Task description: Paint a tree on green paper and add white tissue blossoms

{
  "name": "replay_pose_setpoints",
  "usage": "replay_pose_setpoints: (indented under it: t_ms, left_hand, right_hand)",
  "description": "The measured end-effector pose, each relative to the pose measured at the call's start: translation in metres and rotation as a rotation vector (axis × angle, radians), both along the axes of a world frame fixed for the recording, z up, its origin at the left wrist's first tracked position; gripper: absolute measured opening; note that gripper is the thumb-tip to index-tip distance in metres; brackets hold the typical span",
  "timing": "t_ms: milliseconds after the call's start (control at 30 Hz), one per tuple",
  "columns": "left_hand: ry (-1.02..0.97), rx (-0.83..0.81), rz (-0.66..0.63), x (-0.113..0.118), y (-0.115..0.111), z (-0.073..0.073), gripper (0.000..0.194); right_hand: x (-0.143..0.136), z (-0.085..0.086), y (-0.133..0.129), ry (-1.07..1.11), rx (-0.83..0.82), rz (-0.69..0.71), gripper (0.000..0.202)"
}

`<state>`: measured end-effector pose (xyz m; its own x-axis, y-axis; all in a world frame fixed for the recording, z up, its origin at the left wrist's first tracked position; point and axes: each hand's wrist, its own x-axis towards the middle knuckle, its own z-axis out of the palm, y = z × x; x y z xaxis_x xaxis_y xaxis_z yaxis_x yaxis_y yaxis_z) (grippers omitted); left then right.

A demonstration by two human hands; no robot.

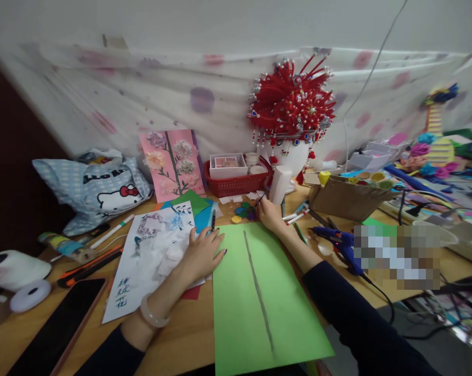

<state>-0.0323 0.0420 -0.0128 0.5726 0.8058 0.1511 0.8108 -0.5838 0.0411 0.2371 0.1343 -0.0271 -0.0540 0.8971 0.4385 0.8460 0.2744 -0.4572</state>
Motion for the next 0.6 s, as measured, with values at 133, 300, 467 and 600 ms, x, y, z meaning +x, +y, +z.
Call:
replay_pose_setpoints:
  t_ms: [133,300,467,600]
  left_hand:
    - [-0.008,-0.004,-0.001,0.0002,0.0005,-0.0014,0.039]
    - [-0.016,-0.013,0.003,0.0003,0.0003,-0.0016,0.039]
    - [-0.011,-0.025,0.004,0.0013,-0.0008,0.0,0.039]
    - [-0.009,-0.028,0.008,0.0016,-0.0016,0.0016,0.039]
  right_hand:
    - [-0.0021,0.0012,-0.0012,0.039,0.002,-0.03,0.021]
    - [-0.0033,-0.0001,-0.0004,0.112,0.017,-0.051,0.019]
    - [-0.0013,-0.0028,0.0031,0.217,0.053,-0.133,0.022]
    - [-0.0007,-0.0036,0.004,0.288,0.069,-0.169,0.025]
